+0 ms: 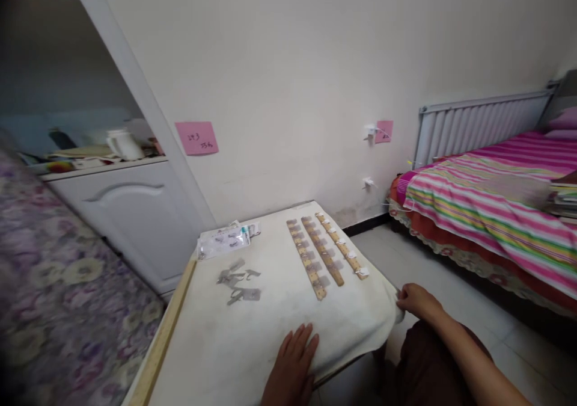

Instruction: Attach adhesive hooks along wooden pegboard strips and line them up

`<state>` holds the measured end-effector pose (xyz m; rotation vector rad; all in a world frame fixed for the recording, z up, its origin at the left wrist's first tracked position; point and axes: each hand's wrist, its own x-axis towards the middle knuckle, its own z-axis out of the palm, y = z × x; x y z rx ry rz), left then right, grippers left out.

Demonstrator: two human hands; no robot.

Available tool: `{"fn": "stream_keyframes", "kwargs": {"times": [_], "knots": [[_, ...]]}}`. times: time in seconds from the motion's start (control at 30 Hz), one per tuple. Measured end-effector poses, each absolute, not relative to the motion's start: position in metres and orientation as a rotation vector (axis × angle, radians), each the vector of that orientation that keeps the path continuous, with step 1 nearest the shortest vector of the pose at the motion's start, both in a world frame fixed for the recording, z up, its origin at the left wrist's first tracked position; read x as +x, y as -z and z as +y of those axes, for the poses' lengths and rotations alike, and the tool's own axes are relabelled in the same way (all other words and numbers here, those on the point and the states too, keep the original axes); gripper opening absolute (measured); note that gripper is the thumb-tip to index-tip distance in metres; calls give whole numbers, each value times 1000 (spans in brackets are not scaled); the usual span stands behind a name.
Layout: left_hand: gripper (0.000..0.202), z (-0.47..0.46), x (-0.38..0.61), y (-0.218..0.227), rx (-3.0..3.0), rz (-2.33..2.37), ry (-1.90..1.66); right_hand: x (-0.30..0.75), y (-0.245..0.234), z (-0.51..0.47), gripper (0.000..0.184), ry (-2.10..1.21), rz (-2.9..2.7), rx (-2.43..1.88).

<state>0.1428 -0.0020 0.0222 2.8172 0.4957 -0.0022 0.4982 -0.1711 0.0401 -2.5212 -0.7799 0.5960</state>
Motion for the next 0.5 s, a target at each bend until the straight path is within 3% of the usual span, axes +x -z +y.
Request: {"fn": "stream_keyframes", "kwargs": {"times": [0.2,0.5], "knots": [[77,-3,138,-18,2794,465,-9,515,-26,-182,17,-963,-552,-2140],[65,-7,134,-15,2769,427,-94,536,-11,-193,15,-1239,-557,-1855]]}}
